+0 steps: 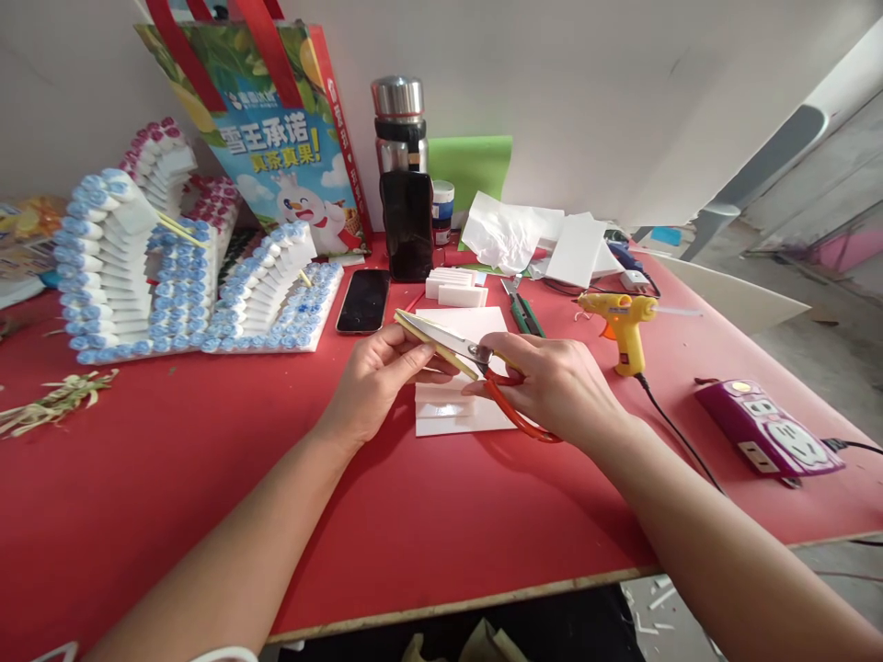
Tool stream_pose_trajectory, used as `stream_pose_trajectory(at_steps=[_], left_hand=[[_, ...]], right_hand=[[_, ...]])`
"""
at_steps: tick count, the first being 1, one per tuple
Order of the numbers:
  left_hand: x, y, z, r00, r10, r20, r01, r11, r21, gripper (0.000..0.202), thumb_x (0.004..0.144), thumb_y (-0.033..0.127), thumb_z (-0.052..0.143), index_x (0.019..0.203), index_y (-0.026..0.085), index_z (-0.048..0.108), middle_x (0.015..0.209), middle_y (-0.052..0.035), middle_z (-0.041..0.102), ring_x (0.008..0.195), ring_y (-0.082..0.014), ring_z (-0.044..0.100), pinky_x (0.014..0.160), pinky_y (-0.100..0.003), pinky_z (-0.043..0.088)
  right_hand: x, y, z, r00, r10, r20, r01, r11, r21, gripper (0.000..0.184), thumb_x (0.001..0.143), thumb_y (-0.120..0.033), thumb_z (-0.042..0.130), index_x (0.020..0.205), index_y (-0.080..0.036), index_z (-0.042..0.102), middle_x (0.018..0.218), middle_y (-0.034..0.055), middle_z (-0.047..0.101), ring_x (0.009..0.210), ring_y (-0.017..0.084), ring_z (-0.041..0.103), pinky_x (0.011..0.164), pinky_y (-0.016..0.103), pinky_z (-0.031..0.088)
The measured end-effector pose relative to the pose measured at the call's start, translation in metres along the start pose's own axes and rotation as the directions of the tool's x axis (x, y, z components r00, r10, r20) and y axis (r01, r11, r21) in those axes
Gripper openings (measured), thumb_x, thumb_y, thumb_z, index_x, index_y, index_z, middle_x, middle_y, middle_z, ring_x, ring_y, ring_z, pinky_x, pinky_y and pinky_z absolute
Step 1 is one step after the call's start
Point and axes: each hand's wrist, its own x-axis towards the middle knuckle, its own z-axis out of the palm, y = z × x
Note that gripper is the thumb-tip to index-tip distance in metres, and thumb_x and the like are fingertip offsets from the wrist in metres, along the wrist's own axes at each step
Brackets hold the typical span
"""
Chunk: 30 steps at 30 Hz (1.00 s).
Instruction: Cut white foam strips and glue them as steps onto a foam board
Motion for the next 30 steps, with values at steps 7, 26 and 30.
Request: stream_pose_trajectory(at_steps=[7, 26, 30], left_hand=[[0.000, 0.007, 0.003, 0.997, 0.082, -0.006, -0.083, 0.989, -0.124, 0.021, 0.086, 0.026, 0.071, 0.105, 0.024, 0.080, 0.131, -0.0064, 0.071, 0.133, -0.0298, 0.058, 0.111, -0.043, 0.049], [0.004, 0.002, -0.005, 0.999, 0.022, -0.037, -0.028, 0.979, -0.201, 0.007, 0.086, 0.023, 0.075, 0.090, 0.020, 0.080, 0.088, -0.0034, 0.074, 0.081, -0.0131, 0.067, 0.079, -0.025, 0.056], [0.006, 0.001, -0.007, 0.996, -0.020, -0.089, -0.002, 0.971, -0.238, 0.008, 0.084, 0.024, 0.076, 0.087, 0.018, 0.080, 0.089, -0.0047, 0.075, 0.081, -0.0134, 0.068, 0.077, -0.023, 0.057]], right_hand=[[0.001, -0.003, 0.000, 0.997, 0.078, 0.020, -0.081, 0.969, 0.234, 0.039, 0.086, -0.059, 0.070, 0.100, -0.022, 0.070, 0.063, -0.0040, 0.049, 0.056, 0.011, 0.035, 0.055, 0.025, 0.029], [0.004, -0.010, 0.001, 0.899, 0.183, 0.397, -0.424, 0.590, 0.688, 0.051, 0.069, -0.057, 0.086, 0.103, -0.022, 0.070, 0.065, -0.0068, 0.042, 0.059, 0.011, 0.034, 0.052, 0.026, 0.028], [0.007, -0.011, 0.000, 0.873, 0.312, 0.375, -0.486, 0.499, 0.717, 0.053, 0.067, -0.057, 0.087, 0.100, -0.022, 0.069, 0.061, -0.0079, 0.041, 0.055, 0.010, 0.032, 0.049, 0.025, 0.023]])
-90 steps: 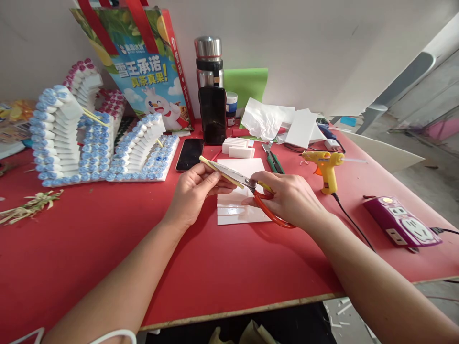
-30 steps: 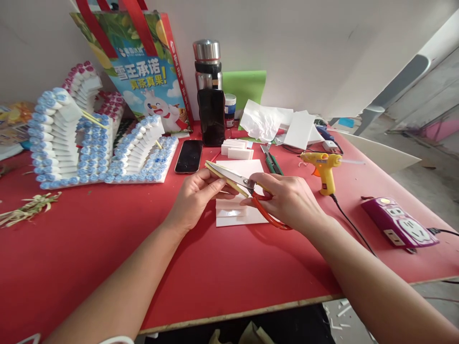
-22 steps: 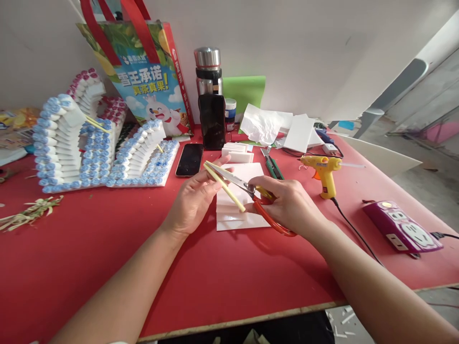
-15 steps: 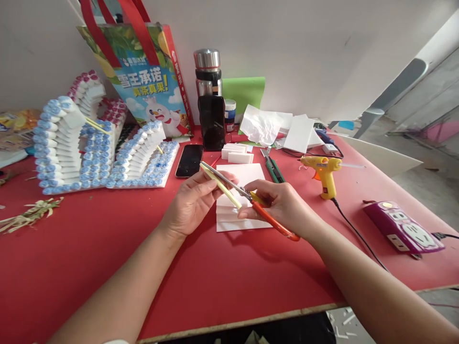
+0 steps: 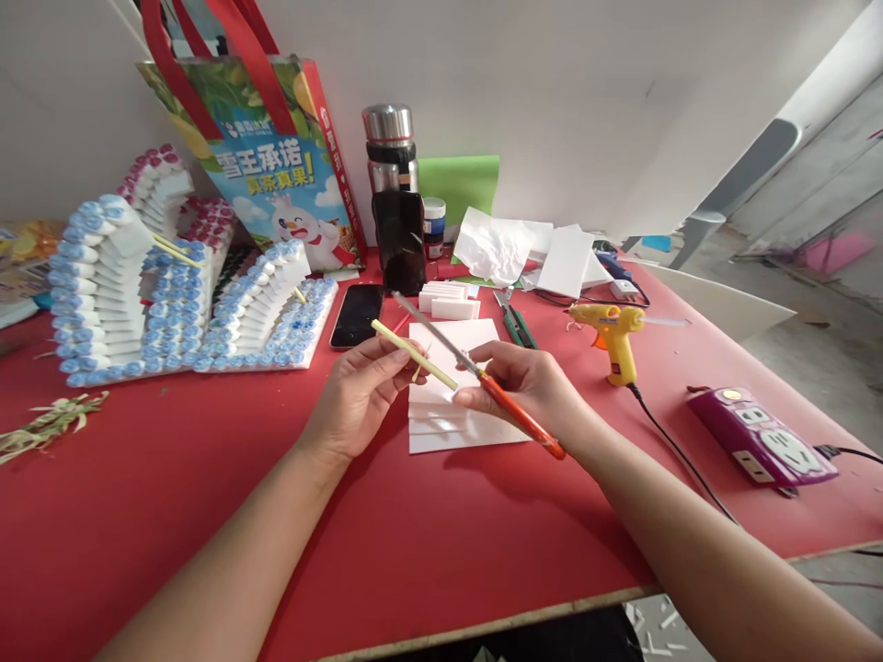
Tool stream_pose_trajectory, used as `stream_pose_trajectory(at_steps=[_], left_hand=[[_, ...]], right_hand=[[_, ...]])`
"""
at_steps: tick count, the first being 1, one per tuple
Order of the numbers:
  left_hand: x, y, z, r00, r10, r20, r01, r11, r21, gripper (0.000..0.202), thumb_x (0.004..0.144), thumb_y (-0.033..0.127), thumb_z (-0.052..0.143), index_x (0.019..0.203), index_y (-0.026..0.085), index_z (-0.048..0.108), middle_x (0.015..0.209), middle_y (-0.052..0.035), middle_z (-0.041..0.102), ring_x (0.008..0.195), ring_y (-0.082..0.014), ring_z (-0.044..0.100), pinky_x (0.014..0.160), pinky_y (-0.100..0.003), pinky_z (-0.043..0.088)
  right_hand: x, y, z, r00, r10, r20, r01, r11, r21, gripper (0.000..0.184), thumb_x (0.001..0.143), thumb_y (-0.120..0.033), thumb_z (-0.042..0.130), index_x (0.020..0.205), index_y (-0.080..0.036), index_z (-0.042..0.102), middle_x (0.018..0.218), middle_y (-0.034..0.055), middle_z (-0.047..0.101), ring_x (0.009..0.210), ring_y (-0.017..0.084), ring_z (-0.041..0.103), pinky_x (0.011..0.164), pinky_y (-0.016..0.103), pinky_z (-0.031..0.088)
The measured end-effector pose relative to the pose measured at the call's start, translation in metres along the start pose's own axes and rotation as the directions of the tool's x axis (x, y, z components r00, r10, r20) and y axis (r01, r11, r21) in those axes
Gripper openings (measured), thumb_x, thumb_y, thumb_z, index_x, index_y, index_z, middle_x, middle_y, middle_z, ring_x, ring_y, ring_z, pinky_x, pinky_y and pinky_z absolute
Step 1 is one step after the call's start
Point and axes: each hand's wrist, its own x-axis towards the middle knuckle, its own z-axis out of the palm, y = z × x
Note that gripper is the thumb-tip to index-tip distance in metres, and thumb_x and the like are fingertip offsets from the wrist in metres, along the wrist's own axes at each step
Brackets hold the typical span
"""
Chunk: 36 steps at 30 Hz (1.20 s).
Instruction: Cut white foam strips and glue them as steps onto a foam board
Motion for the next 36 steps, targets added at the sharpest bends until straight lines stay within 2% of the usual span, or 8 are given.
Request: stream_pose_trajectory(at_steps=[5, 9, 12, 18, 23, 28, 31, 36], left_hand=[[0.005, 0.002, -0.008, 0.989, -0.061, -0.134, 0.049, 0.994, -0.094, 0.008, 0.080, 0.022, 0.078, 0.085, 0.016, 0.080, 0.090, -0.0059, 0.077, 0.086, -0.0147, 0.071, 0.077, -0.022, 0.059], [0.007, 0.004, -0.012, 0.988, -0.088, -0.127, 0.070, 0.988, -0.139, 0.010, 0.081, 0.022, 0.077, 0.087, 0.015, 0.080, 0.112, -0.0092, 0.077, 0.095, -0.0170, 0.072, 0.083, -0.024, 0.060], [0.005, 0.004, -0.012, 0.998, -0.054, -0.044, 0.049, 0.993, -0.111, 0.018, 0.084, 0.023, 0.074, 0.099, 0.016, 0.080, 0.124, -0.0105, 0.073, 0.098, -0.0198, 0.072, 0.086, -0.029, 0.059], [0.000, 0.003, -0.009, 0.991, 0.088, 0.105, -0.094, 0.994, 0.054, 0.013, 0.086, 0.023, 0.073, 0.093, 0.017, 0.082, 0.101, -0.0103, 0.076, 0.093, -0.0205, 0.068, 0.090, -0.034, 0.055], [0.000, 0.003, -0.009, 0.990, 0.113, 0.090, -0.118, 0.992, 0.051, 0.009, 0.083, 0.023, 0.076, 0.087, 0.017, 0.081, 0.093, -0.0070, 0.072, 0.092, -0.0183, 0.064, 0.086, -0.029, 0.052], [0.002, 0.004, -0.011, 0.995, 0.068, 0.069, -0.068, 0.998, -0.007, 0.009, 0.082, 0.022, 0.076, 0.085, 0.015, 0.080, 0.092, -0.0067, 0.071, 0.087, -0.0161, 0.063, 0.081, -0.027, 0.052], [0.003, 0.004, -0.012, 0.997, 0.054, 0.051, -0.052, 0.998, -0.026, 0.009, 0.081, 0.022, 0.076, 0.083, 0.014, 0.079, 0.091, -0.0070, 0.071, 0.085, -0.0155, 0.062, 0.079, -0.026, 0.053], [0.004, 0.003, -0.016, 0.998, 0.031, 0.050, -0.028, 0.999, -0.046, 0.009, 0.081, 0.023, 0.077, 0.084, 0.015, 0.079, 0.089, -0.0064, 0.070, 0.084, -0.0142, 0.062, 0.077, -0.024, 0.053]], right_hand=[[0.010, 0.001, -0.010, 0.974, 0.118, -0.195, -0.068, 0.966, 0.248, 0.051, 0.072, -0.061, 0.082, 0.095, -0.020, 0.065, 0.061, -0.0065, 0.044, 0.052, 0.010, 0.038, 0.048, 0.025, 0.027], [0.014, 0.008, -0.016, 0.976, 0.111, -0.189, -0.056, 0.961, 0.272, 0.046, 0.075, -0.056, 0.082, 0.097, -0.018, 0.066, 0.061, -0.0062, 0.045, 0.053, 0.009, 0.038, 0.050, 0.025, 0.028], [0.011, 0.008, -0.011, 0.989, 0.069, -0.128, -0.043, 0.979, 0.197, 0.046, 0.074, -0.051, 0.085, 0.102, -0.019, 0.069, 0.058, -0.0077, 0.042, 0.053, 0.009, 0.033, 0.050, 0.025, 0.024], [0.002, -0.008, 0.003, 0.984, 0.041, 0.172, -0.074, 0.979, 0.188, 0.045, 0.072, -0.041, 0.088, 0.107, -0.018, 0.071, 0.060, -0.0081, 0.040, 0.054, 0.007, 0.028, 0.048, 0.025, 0.018], [-0.003, -0.012, 0.002, 0.981, -0.012, 0.192, -0.041, 0.962, 0.270, 0.049, 0.074, -0.047, 0.085, 0.109, -0.018, 0.068, 0.064, -0.0061, 0.046, 0.053, 0.007, 0.032, 0.048, 0.025, 0.022], [0.009, -0.010, -0.009, 0.997, 0.024, -0.072, -0.007, 0.973, 0.232, 0.044, 0.080, -0.053, 0.078, 0.107, -0.019, 0.068, 0.066, -0.0034, 0.049, 0.055, 0.010, 0.040, 0.048, 0.025, 0.029], [0.042, -0.008, -0.026, 0.945, 0.042, -0.324, 0.002, 0.991, 0.134, 0.046, 0.079, -0.053, 0.078, 0.106, -0.017, 0.067, 0.070, -0.0009, 0.055, 0.058, 0.012, 0.047, 0.050, 0.026, 0.037], [0.115, -0.002, -0.059, 0.856, 0.091, -0.509, -0.351, 0.825, -0.443, 0.032, 0.081, -0.040, 0.073, 0.099, -0.014, 0.067, 0.077, 0.0050, 0.062, 0.070, 0.020, 0.059, 0.060, 0.031, 0.044]])
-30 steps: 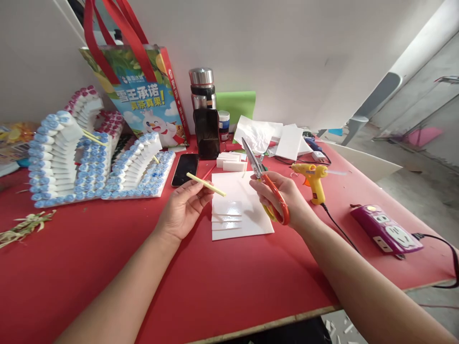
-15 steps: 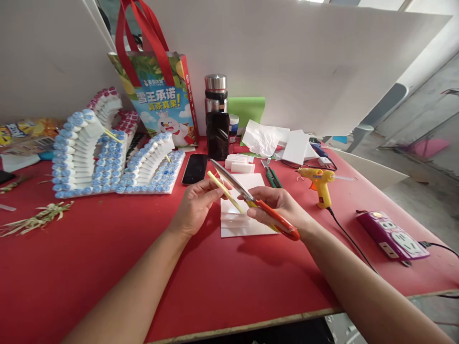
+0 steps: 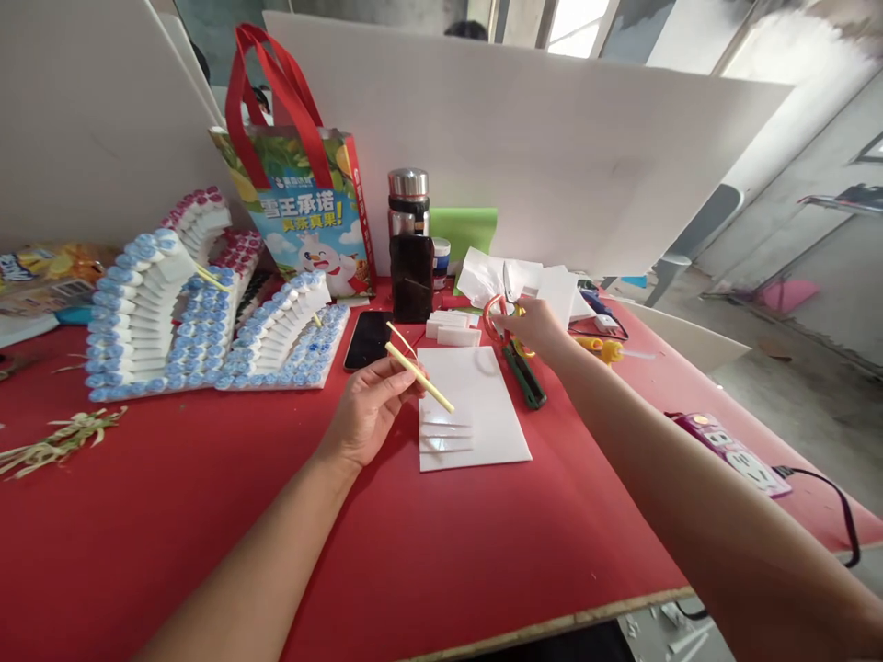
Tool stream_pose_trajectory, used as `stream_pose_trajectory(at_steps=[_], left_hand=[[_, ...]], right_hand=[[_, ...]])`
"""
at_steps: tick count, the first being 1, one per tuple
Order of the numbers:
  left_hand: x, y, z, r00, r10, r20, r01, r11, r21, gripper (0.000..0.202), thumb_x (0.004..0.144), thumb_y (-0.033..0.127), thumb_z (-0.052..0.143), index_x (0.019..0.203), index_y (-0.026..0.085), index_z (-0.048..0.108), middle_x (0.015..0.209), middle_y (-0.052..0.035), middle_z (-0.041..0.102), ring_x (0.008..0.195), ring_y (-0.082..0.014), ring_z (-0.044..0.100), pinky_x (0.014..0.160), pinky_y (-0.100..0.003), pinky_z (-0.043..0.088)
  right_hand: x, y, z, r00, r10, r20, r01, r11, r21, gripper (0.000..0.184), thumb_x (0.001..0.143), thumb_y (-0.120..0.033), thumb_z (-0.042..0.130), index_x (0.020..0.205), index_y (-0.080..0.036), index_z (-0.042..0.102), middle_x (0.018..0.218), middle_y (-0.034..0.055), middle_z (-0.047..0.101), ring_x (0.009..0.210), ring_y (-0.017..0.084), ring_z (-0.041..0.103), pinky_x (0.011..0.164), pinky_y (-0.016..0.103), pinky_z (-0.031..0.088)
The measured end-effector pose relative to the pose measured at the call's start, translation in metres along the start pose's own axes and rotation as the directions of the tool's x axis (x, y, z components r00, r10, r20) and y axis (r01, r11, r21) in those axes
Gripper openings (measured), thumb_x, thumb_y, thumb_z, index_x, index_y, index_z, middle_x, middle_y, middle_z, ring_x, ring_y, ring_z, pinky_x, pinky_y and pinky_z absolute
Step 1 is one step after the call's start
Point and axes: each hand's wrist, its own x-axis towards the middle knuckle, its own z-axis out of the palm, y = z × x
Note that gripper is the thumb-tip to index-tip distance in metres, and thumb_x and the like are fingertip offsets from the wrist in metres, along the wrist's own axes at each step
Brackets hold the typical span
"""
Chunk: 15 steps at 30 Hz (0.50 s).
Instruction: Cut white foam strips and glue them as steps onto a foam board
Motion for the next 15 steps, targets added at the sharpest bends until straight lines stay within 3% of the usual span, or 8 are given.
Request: stream_pose_trajectory(at_steps=[3, 5, 10, 15], left_hand=[[0.001, -0.001, -0.002, 1.000, -0.011, -0.010, 0.011, 1.000, -0.023, 0.009, 0.081, 0.024, 0.078, 0.085, 0.015, 0.080, 0.089, -0.0062, 0.071, 0.083, -0.0139, 0.063, 0.077, -0.023, 0.054], [0.002, -0.002, -0.003, 0.999, -0.015, -0.036, 0.014, 0.999, -0.034, 0.010, 0.080, 0.024, 0.079, 0.084, 0.015, 0.080, 0.089, -0.0064, 0.071, 0.084, -0.0141, 0.063, 0.078, -0.024, 0.054], [0.002, -0.001, -0.002, 0.998, -0.025, -0.058, 0.024, 0.999, -0.032, 0.009, 0.079, 0.023, 0.079, 0.083, 0.015, 0.080, 0.089, -0.0065, 0.071, 0.084, -0.0140, 0.063, 0.078, -0.023, 0.054], [-0.001, 0.000, 0.000, 0.999, -0.046, -0.023, 0.046, 0.999, -0.004, 0.009, 0.082, 0.023, 0.076, 0.083, 0.015, 0.080, 0.088, -0.0063, 0.070, 0.082, -0.0135, 0.061, 0.077, -0.024, 0.053]], right_hand=[[0.030, -0.001, 0.007, 0.999, 0.008, -0.046, -0.013, 0.992, -0.124, 0.014, 0.083, -0.029, 0.068, 0.087, -0.015, 0.067, 0.089, 0.0127, 0.066, 0.086, 0.027, 0.062, 0.068, 0.033, 0.045], [0.041, 0.000, 0.012, 0.998, 0.009, -0.068, -0.022, 0.983, -0.181, 0.010, 0.085, -0.023, 0.061, 0.089, -0.016, 0.067, 0.099, 0.0158, 0.068, 0.092, 0.028, 0.063, 0.072, 0.034, 0.046], [0.052, 0.003, 0.026, 0.998, -0.028, -0.048, 0.014, 0.963, -0.269, 0.023, 0.088, -0.023, 0.054, 0.108, -0.016, 0.066, 0.110, 0.0170, 0.070, 0.101, 0.029, 0.063, 0.078, 0.035, 0.048], [0.043, -0.008, 0.023, 0.995, -0.097, 0.022, 0.099, 0.944, -0.315, 0.022, 0.084, -0.022, 0.063, 0.099, -0.009, 0.072, 0.104, 0.0219, 0.071, 0.100, 0.033, 0.064, 0.080, 0.039, 0.049]])
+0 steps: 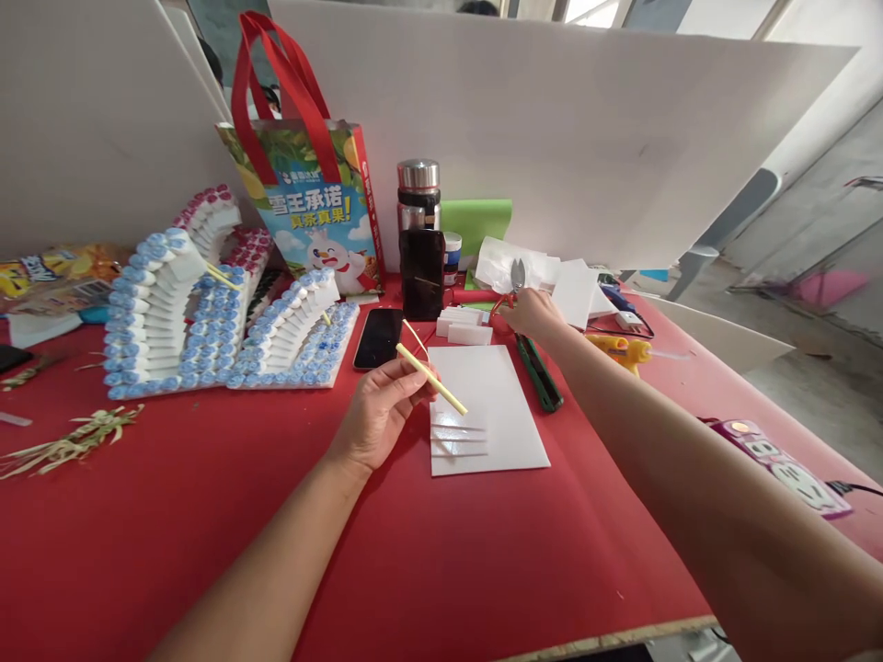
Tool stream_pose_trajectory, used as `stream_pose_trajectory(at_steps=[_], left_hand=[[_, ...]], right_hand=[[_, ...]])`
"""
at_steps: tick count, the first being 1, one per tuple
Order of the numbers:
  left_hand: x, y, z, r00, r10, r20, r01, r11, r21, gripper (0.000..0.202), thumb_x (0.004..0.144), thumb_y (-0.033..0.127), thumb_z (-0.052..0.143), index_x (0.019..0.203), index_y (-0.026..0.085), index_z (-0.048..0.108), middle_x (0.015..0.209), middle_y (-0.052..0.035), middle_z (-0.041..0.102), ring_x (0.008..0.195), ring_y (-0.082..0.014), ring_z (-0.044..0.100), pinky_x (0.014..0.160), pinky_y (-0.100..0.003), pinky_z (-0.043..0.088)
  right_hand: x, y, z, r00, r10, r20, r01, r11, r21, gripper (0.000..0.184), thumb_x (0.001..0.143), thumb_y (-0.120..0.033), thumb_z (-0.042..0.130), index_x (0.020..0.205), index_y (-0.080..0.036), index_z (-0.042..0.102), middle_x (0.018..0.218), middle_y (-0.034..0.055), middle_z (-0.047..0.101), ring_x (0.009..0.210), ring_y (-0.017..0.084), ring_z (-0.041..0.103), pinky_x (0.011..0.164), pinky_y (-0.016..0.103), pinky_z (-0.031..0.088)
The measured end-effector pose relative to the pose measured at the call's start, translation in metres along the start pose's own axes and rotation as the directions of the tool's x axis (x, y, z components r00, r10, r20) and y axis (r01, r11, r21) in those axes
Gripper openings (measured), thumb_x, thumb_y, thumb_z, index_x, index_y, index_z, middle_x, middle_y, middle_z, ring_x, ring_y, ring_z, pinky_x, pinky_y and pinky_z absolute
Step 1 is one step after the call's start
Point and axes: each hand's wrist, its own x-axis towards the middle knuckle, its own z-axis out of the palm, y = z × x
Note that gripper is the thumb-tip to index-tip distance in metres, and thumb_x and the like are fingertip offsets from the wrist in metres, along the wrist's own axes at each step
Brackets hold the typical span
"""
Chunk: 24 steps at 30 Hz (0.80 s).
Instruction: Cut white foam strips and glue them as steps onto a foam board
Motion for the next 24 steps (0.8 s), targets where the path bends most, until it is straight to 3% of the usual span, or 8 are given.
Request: stream_pose_trajectory(at_steps=[4, 5, 6, 7, 9, 12, 19, 24], left_hand=[[-0.001, -0.001, 0.003, 0.998, 0.018, 0.056, -0.021, 0.999, 0.046, 0.010, 0.084, 0.024, 0.074, 0.085, 0.016, 0.080, 0.090, -0.0063, 0.070, 0.084, -0.0142, 0.061, 0.079, -0.025, 0.052], [-0.001, -0.001, 0.003, 0.997, 0.024, 0.074, -0.029, 0.998, 0.059, 0.011, 0.084, 0.025, 0.074, 0.086, 0.016, 0.080, 0.090, -0.0063, 0.070, 0.084, -0.0146, 0.061, 0.080, -0.026, 0.051], [-0.001, -0.001, 0.004, 0.995, 0.028, 0.092, -0.035, 0.997, 0.073, 0.011, 0.085, 0.025, 0.074, 0.087, 0.016, 0.080, 0.090, -0.0064, 0.071, 0.085, -0.0152, 0.061, 0.081, -0.026, 0.051], [-0.002, -0.002, 0.004, 0.994, 0.032, 0.107, -0.041, 0.995, 0.086, 0.011, 0.085, 0.026, 0.074, 0.089, 0.017, 0.080, 0.090, -0.0064, 0.071, 0.086, -0.0159, 0.062, 0.082, -0.027, 0.051], [-0.003, -0.003, 0.005, 0.992, 0.029, 0.126, -0.043, 0.993, 0.114, 0.013, 0.085, 0.026, 0.075, 0.094, 0.018, 0.081, 0.091, -0.0066, 0.071, 0.087, -0.0175, 0.063, 0.084, -0.030, 0.051], [-0.004, -0.004, 0.006, 0.990, 0.009, 0.141, -0.031, 0.988, 0.151, 0.016, 0.084, 0.026, 0.076, 0.096, 0.018, 0.081, 0.091, -0.0075, 0.072, 0.085, -0.0185, 0.064, 0.086, -0.032, 0.051], [-0.006, 0.000, 0.010, 0.982, -0.038, 0.186, 0.009, 0.988, 0.152, 0.012, 0.085, 0.026, 0.074, 0.089, 0.017, 0.080, 0.096, -0.0090, 0.074, 0.090, -0.0197, 0.067, 0.088, -0.032, 0.055], [-0.008, -0.002, 0.014, 0.965, -0.081, 0.250, 0.050, 0.991, 0.128, 0.015, 0.086, 0.026, 0.073, 0.097, 0.018, 0.081, 0.104, -0.0099, 0.076, 0.095, -0.0224, 0.071, 0.094, -0.037, 0.057]], right_hand=[[-0.043, -0.017, -0.021, 0.986, -0.164, 0.015, 0.162, 0.983, 0.084, 0.028, 0.088, -0.034, 0.067, 0.104, -0.015, 0.076, 0.105, 0.0160, 0.073, 0.104, 0.030, 0.064, 0.084, 0.038, 0.049], [-0.058, -0.022, -0.025, 0.971, -0.237, 0.019, 0.231, 0.958, 0.171, 0.033, 0.092, -0.045, 0.062, 0.110, -0.021, 0.077, 0.106, 0.0105, 0.074, 0.101, 0.025, 0.065, 0.082, 0.035, 0.050], [-0.074, -0.027, -0.029, 0.939, -0.337, 0.065, 0.280, 0.863, 0.421, 0.038, 0.092, -0.051, 0.062, 0.113, -0.023, 0.077, 0.109, 0.0094, 0.074, 0.097, 0.022, 0.065, 0.077, 0.032, 0.051], [-0.089, -0.031, -0.030, 0.895, -0.423, 0.140, 0.251, 0.738, 0.627, 0.042, 0.089, -0.056, 0.065, 0.113, -0.024, 0.078, 0.110, 0.0090, 0.074, 0.093, 0.021, 0.065, 0.072, 0.031, 0.051], [-0.115, -0.036, -0.031, 0.835, -0.503, 0.222, 0.130, 0.572, 0.810, 0.040, 0.081, -0.054, 0.075, 0.104, -0.023, 0.080, 0.099, 0.0073, 0.075, 0.081, 0.017, 0.062, 0.064, 0.029, 0.046], [-0.140, -0.034, -0.030, 0.830, -0.501, 0.245, 0.029, 0.478, 0.878, 0.025, 0.079, -0.045, 0.079, 0.083, -0.020, 0.078, 0.079, 0.0026, 0.070, 0.066, 0.011, 0.050, 0.060, 0.028, 0.040], [-0.173, 0.017, -0.045, 0.853, -0.415, 0.316, -0.032, 0.564, 0.825, 0.021, 0.086, -0.041, 0.074, 0.086, -0.020, 0.072, 0.071, -0.0011, 0.057, 0.061, 0.011, 0.042, 0.055, 0.027, 0.034], [-0.178, 0.006, -0.042, 0.891, -0.407, 0.203, 0.099, 0.608, 0.787, 0.042, 0.085, -0.045, 0.076, 0.120, -0.023, 0.068, 0.091, 0.0023, 0.063, 0.065, 0.011, 0.050, 0.057, 0.028, 0.041]])
